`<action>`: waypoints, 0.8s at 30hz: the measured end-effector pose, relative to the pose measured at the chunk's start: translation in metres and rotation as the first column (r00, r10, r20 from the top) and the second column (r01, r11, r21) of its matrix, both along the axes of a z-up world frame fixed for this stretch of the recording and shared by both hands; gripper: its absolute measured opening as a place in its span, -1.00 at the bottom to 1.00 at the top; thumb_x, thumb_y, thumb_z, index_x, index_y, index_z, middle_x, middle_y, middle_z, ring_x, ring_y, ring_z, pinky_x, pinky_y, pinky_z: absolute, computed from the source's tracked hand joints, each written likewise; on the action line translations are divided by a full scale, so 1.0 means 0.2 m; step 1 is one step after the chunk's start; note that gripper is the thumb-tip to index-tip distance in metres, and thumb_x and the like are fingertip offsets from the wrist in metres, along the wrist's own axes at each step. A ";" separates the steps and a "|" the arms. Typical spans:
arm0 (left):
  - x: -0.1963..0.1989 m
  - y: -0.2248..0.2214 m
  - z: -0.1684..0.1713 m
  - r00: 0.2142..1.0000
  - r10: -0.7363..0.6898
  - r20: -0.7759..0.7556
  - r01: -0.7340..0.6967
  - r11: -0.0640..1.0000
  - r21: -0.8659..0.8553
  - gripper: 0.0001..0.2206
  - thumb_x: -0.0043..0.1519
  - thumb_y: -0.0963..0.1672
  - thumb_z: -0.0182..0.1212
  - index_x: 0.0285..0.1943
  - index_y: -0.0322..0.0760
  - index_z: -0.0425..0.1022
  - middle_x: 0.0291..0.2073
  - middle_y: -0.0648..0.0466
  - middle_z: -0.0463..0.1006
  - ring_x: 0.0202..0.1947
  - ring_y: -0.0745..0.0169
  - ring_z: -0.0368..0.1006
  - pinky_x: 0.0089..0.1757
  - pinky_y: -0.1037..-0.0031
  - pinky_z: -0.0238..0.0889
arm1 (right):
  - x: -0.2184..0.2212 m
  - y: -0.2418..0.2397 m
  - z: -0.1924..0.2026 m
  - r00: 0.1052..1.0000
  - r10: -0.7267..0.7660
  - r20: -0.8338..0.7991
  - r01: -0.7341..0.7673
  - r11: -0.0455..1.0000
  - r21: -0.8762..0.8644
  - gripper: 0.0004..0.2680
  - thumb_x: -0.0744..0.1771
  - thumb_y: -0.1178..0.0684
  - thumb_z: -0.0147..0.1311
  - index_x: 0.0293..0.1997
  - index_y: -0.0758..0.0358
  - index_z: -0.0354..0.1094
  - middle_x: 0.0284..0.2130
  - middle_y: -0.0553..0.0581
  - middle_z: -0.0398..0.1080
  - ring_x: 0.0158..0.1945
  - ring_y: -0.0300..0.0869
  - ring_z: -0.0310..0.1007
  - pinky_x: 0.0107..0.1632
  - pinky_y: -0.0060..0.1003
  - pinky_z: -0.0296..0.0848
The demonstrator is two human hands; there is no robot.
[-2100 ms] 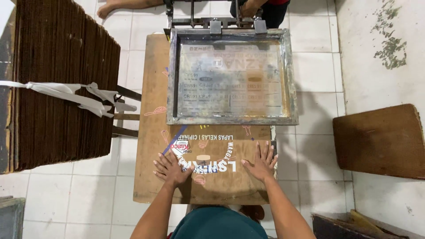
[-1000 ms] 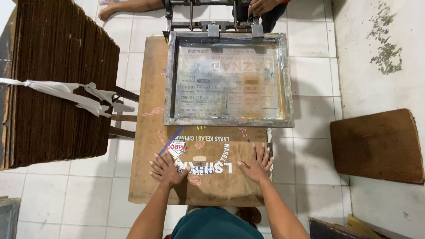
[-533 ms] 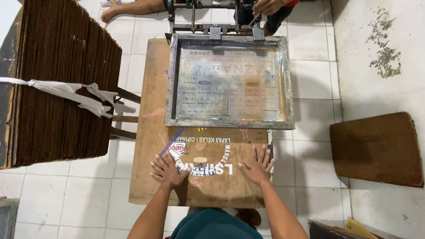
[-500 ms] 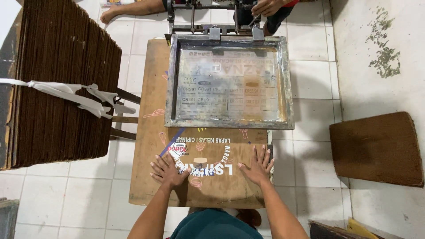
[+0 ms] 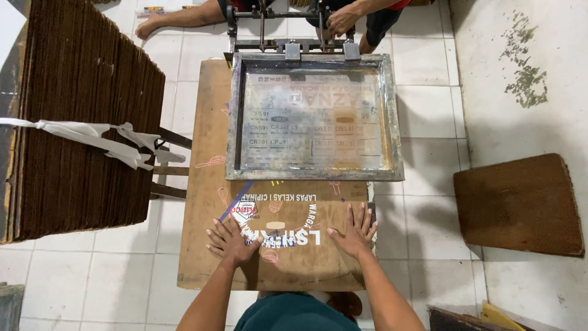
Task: Screen printing a design onto cardboard sheets using a manual screen and squeegee
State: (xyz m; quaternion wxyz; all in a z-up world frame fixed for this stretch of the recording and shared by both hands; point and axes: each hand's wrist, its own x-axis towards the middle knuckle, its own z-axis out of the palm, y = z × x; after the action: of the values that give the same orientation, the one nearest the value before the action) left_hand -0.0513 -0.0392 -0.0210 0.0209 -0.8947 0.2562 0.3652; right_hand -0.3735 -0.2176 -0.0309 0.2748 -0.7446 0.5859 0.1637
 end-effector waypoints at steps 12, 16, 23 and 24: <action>0.01 0.01 -0.03 1.000 0.008 0.000 -0.008 1.000 -0.021 0.24 0.05 0.25 0.38 0.63 0.24 -0.73 0.57 -0.16 -0.77 0.50 -0.52 -0.86 0.29 -0.39 -0.80 | -0.01 0.00 0.00 0.997 -0.017 0.072 0.018 1.000 -0.021 -0.20 0.29 -0.65 -0.21 0.58 -0.31 -0.72 0.53 0.08 -0.89 0.56 0.12 -0.91 0.45 0.31 -0.72; 0.01 0.01 -0.02 1.000 0.010 -0.006 -0.010 1.000 -0.009 0.24 0.04 0.27 0.37 0.63 0.24 -0.73 0.57 -0.14 -0.79 0.50 -0.51 -0.87 0.29 -0.39 -0.81 | 0.00 0.01 0.02 0.999 -0.005 0.033 0.006 0.999 -0.033 -0.20 0.28 -0.67 -0.25 0.58 -0.30 -0.73 0.53 0.10 -0.87 0.56 0.12 -0.90 0.46 0.30 -0.69; 0.03 0.04 -0.14 1.000 -0.024 0.014 0.025 0.999 -0.031 0.29 -0.11 0.47 0.03 0.63 0.07 -0.69 0.53 -0.21 -0.93 0.45 -0.49 -1.06 0.23 -0.39 -0.92 | 0.04 -0.03 0.09 0.999 -0.007 -0.046 0.012 0.995 0.101 -0.16 0.27 -0.62 -0.21 0.58 -0.17 -0.76 0.49 0.10 -1.04 0.54 0.08 -1.11 0.44 0.26 -0.77; 0.03 0.03 -0.14 1.000 -0.026 0.014 0.026 1.000 -0.012 0.28 -0.10 0.47 0.05 0.63 0.08 -0.68 0.54 -0.20 -0.91 0.47 -0.48 -1.04 0.24 -0.37 -0.91 | 0.04 -0.02 0.09 0.999 -0.019 -0.048 0.024 0.995 0.096 -0.16 0.27 -0.61 -0.19 0.58 -0.18 -0.74 0.50 0.09 -1.03 0.55 0.06 -1.09 0.45 0.25 -0.76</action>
State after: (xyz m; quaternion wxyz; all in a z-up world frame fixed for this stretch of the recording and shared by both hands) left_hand -0.0461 -0.0331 -0.0484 0.0220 -0.8939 0.2698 0.3573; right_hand -0.3654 -0.2224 -0.0126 0.2984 -0.7199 0.5917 0.2066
